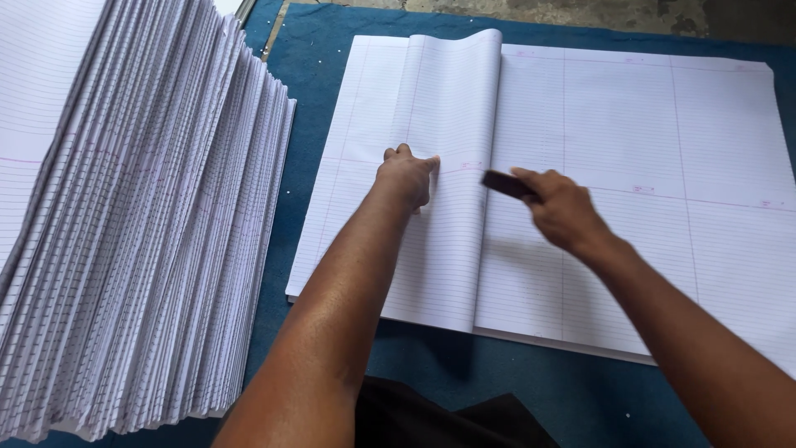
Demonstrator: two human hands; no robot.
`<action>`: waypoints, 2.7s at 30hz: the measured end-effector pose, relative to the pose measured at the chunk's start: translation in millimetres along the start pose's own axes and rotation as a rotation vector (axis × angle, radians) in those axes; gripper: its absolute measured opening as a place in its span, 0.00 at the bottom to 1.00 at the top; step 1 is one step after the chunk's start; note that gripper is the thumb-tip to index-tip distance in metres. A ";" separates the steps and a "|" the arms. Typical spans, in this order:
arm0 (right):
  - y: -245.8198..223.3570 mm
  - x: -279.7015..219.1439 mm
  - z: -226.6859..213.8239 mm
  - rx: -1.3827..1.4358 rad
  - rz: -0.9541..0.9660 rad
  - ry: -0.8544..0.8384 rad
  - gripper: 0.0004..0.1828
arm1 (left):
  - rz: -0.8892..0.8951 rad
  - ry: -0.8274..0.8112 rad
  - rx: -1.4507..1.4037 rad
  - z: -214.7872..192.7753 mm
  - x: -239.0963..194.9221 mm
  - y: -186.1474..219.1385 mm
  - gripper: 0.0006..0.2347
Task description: The person folds large sheets of lined paper in half using a wooden block to press the crease. They repeatedly fold, crease, and stack the folded sheets into a pile on the floor.
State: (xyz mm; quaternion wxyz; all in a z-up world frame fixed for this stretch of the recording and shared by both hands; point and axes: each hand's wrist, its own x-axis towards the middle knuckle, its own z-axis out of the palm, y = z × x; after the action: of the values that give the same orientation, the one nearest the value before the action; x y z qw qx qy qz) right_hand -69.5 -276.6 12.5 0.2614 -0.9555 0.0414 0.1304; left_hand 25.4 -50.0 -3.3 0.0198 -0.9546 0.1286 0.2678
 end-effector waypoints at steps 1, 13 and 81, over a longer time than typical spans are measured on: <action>-12.1 0.2 4.8 -0.026 -0.051 0.005 0.25 | 0.004 0.000 0.004 -1.8 -1.3 -0.3 0.43; -18.4 -16.1 36.8 -0.223 -0.329 0.007 0.22 | -0.009 -0.012 0.027 -7.9 -15.9 5.6 0.52; -2.7 191.3 -4.8 0.095 -0.089 0.181 0.26 | -0.062 0.061 -0.175 -7.0 -15.5 8.2 0.49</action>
State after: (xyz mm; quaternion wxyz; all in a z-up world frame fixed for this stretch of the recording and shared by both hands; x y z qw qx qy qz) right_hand 116.1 -278.8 -34.0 0.3071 -0.9508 0.0284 0.0299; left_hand 14.0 -55.1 11.0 -0.0591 -0.9640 0.0755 0.2482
